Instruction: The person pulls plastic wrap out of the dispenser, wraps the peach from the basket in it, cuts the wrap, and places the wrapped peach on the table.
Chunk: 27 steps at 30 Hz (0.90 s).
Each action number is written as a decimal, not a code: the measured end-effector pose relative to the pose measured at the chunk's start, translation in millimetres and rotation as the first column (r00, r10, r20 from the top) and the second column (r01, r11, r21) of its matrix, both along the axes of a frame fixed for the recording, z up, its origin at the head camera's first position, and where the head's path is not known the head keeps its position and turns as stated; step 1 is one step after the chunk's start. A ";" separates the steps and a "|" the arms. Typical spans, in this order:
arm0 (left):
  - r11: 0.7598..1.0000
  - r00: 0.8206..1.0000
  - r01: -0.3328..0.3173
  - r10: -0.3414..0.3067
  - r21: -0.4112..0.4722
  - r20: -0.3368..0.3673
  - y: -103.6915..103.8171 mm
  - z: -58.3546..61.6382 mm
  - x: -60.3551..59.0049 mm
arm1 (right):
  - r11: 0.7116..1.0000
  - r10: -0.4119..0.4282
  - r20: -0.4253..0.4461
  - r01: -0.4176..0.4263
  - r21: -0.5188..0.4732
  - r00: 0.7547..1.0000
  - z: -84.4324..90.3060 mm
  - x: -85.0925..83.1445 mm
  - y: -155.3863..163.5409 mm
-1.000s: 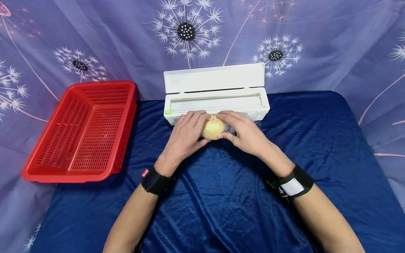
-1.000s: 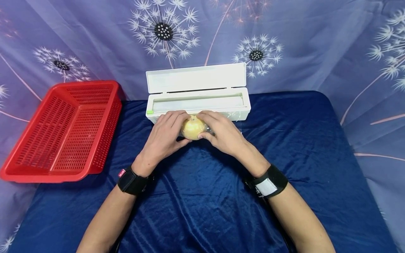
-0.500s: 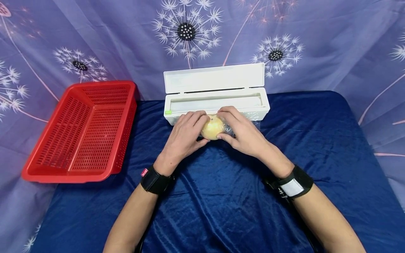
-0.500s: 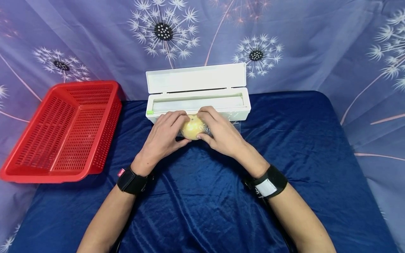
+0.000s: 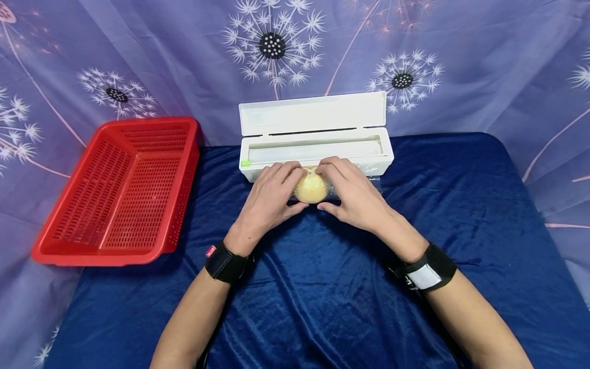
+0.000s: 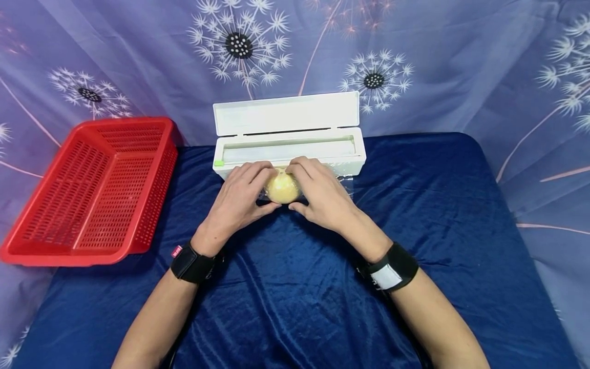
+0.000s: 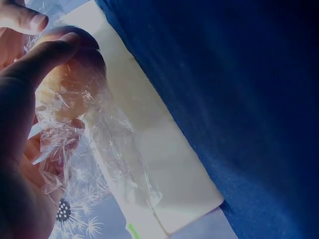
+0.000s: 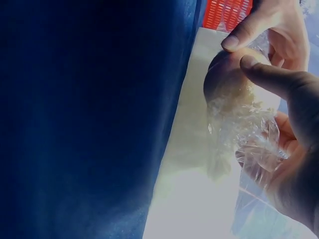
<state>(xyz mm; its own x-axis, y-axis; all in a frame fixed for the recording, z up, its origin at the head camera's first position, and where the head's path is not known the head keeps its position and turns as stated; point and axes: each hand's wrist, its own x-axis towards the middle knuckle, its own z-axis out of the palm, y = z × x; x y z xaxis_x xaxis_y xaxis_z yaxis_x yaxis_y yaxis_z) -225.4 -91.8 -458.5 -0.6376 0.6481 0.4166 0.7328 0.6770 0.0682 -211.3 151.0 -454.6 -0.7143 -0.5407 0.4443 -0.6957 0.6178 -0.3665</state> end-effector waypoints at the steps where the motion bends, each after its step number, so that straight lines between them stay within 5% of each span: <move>1: 1.000 1.000 0.000 0.000 0.000 0.000 -0.1 -0.2 -0.1 | 1.000 -0.002 -0.005 0.002 -0.001 1.000 -0.4 0.1 -0.1; 27: 0.997 0.993 -0.028 0.020 0.067 0.117 -2.9 -0.6 -0.6 | 0.999 -0.049 0.026 0.050 -0.016 0.998 -1.8 2.2 -1.0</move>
<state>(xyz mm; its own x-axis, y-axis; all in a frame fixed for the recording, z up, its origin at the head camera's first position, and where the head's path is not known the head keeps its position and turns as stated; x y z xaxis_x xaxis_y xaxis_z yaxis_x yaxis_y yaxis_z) -226.0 -94.7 -459.1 -0.6996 0.6042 0.3814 0.7005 0.6853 0.1991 -209.1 150.0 -456.4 -0.7515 -0.4970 0.4339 -0.6544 0.6450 -0.3946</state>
